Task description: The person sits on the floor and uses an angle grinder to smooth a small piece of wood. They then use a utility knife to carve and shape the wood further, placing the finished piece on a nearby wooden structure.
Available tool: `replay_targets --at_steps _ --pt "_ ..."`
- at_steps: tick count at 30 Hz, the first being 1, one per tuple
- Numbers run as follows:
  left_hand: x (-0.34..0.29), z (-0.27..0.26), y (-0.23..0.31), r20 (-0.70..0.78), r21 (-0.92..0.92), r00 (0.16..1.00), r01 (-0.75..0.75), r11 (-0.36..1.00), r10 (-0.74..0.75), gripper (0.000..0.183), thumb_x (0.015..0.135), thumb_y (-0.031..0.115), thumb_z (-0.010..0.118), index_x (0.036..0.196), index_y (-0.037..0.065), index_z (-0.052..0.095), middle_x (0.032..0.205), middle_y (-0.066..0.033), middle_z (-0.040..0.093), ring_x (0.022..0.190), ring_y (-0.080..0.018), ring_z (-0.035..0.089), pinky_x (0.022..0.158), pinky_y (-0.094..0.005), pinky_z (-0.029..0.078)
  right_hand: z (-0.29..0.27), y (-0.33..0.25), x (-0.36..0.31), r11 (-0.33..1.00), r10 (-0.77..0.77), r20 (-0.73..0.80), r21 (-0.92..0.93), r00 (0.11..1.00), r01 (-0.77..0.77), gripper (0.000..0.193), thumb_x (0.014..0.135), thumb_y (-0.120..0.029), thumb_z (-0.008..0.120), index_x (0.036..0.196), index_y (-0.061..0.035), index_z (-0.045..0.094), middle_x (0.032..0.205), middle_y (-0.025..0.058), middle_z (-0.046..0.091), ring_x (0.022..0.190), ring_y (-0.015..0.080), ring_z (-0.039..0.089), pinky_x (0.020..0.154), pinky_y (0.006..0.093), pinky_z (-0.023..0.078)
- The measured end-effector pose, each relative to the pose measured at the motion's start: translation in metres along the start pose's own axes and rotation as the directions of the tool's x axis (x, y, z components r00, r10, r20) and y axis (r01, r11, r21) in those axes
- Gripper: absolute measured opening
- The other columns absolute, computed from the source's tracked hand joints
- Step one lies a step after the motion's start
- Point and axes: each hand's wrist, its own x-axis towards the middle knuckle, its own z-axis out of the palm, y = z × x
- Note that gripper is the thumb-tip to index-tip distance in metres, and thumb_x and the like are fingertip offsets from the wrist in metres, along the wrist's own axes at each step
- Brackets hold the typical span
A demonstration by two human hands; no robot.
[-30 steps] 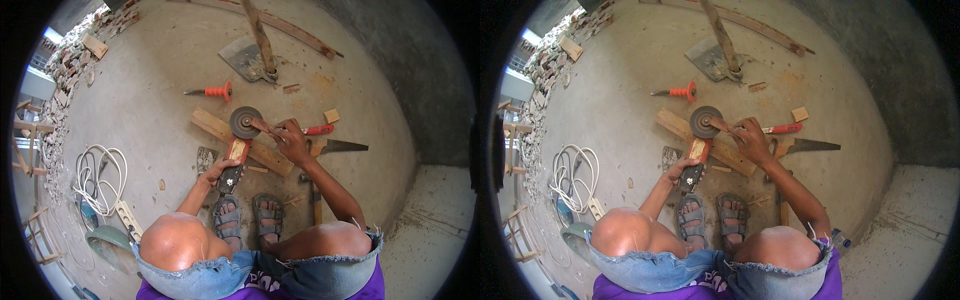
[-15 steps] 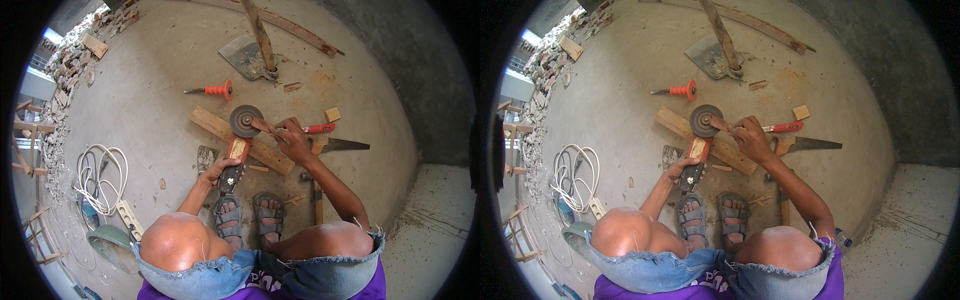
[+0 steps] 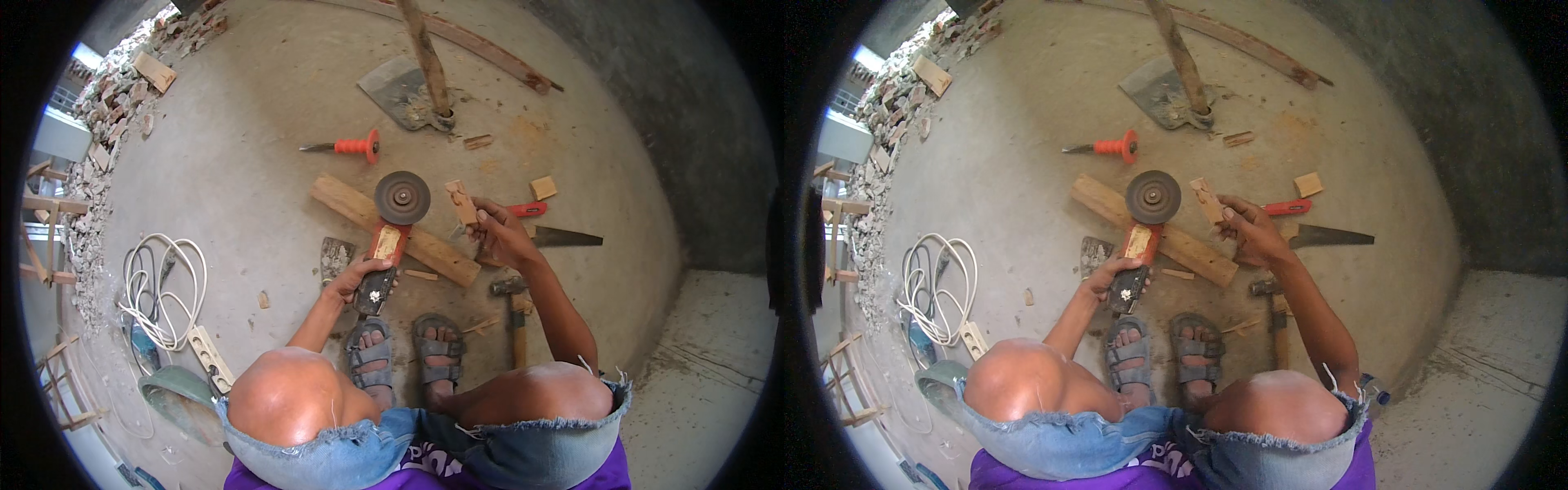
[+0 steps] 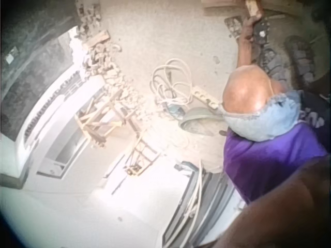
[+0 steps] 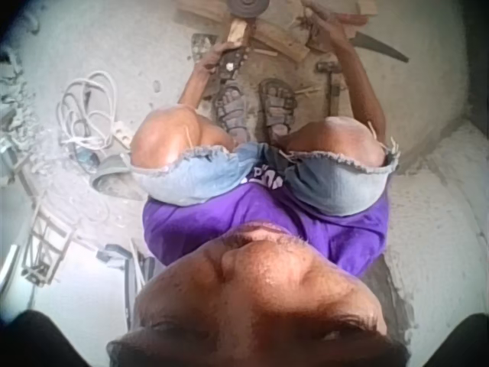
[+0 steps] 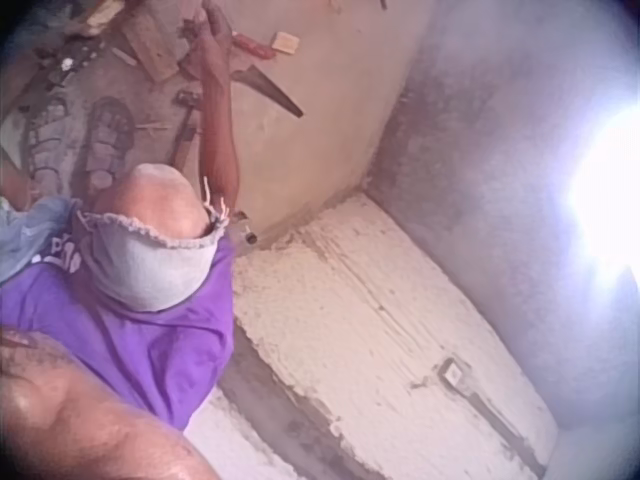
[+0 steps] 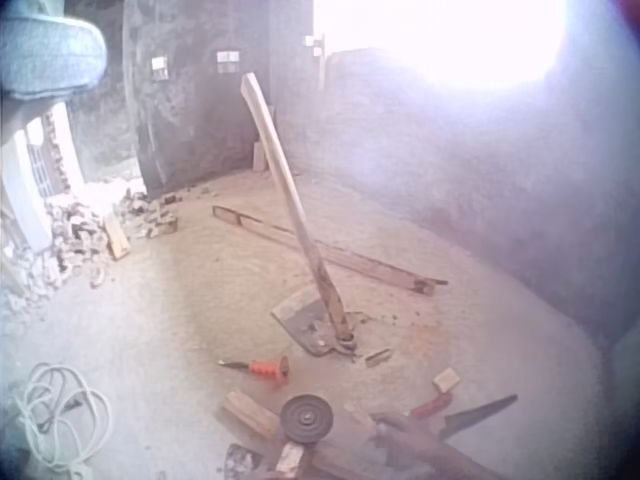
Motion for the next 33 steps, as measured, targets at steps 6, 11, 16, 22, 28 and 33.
replay_targets --at_steps 6,11,16,22,28,33 --pt "-0.005 0.000 0.002 0.032 -0.008 0.999 -0.026 1.000 0.027 0.046 0.084 0.024 0.074 0.117 0.000 0.053 0.095 -0.0115 0.068 0.078 -0.0190 0.071 0.065 -0.0322 0.062 0.021 -0.033 -0.038 0.869 0.003 0.104 0.492 0.995 -0.054 0.050 0.103 -0.032 0.051 0.142 -0.0005 0.045 0.115 0.0094 0.064 0.101 0.0182 0.063 0.087 0.0318 0.051" --pt "-0.002 -0.001 0.002 0.051 -0.001 0.999 -0.006 1.000 0.007 0.046 0.084 0.026 0.074 0.117 0.000 0.054 0.096 -0.0111 0.068 0.080 -0.0185 0.071 0.067 -0.0323 0.062 0.020 -0.029 -0.034 0.992 0.091 -0.253 0.109 0.963 -0.065 0.044 0.101 -0.035 0.055 0.130 -0.0016 0.058 0.102 0.0029 0.063 0.087 0.0120 0.060 0.078 0.0283 0.049" --pt "-0.002 0.001 0.002 0.057 0.010 0.998 -0.005 1.000 0.005 0.046 0.084 0.026 0.074 0.117 0.000 0.054 0.096 -0.0113 0.068 0.080 -0.0187 0.071 0.067 -0.0322 0.062 0.007 -0.018 -0.028 0.994 0.074 -0.313 -0.054 0.947 -0.095 0.038 0.096 -0.035 0.066 0.118 -0.0037 0.066 0.093 0.0010 0.065 0.081 0.0098 0.060 0.074 0.0268 0.050" --pt "-0.004 -0.001 0.001 0.030 -0.012 0.999 -0.025 1.000 0.025 0.049 0.084 0.025 0.075 0.118 0.000 0.053 0.095 -0.0119 0.068 0.079 -0.0192 0.071 0.067 -0.0327 0.062 0.016 -0.007 -0.018 0.997 0.061 -0.300 -0.028 0.952 -0.073 0.030 0.094 -0.026 0.069 0.112 -0.0025 0.065 0.093 0.0045 0.067 0.080 0.0092 0.063 0.068 0.0244 0.049" --pt "-0.003 -0.003 0.000 0.025 -0.024 1.000 -0.010 1.000 0.011 0.050 0.084 0.023 0.075 0.121 0.000 0.051 0.097 -0.0128 0.067 0.079 -0.0206 0.071 0.066 -0.0345 0.063 0.021 0.010 -0.002 0.969 0.071 -0.330 0.247 0.941 0.014 0.028 0.097 -0.023 0.064 0.112 0.0012 0.063 0.097 0.0097 0.068 0.086 0.0151 0.066 0.078 0.0266 0.054" --pt "0.001 -0.008 -0.003 0.032 -0.029 0.999 0.007 1.000 -0.006 0.051 0.086 0.021 0.072 0.126 0.002 0.048 0.100 -0.0140 0.066 0.080 -0.0226 0.071 0.068 -0.0367 0.063 0.027 0.010 0.001 0.998 -0.054 -0.346 -0.042 0.937 0.041 0.034 0.101 -0.020 0.058 0.122 0.0057 0.062 0.097 0.0101 0.068 0.090 0.0160 0.067 0.083 0.0288 0.056"
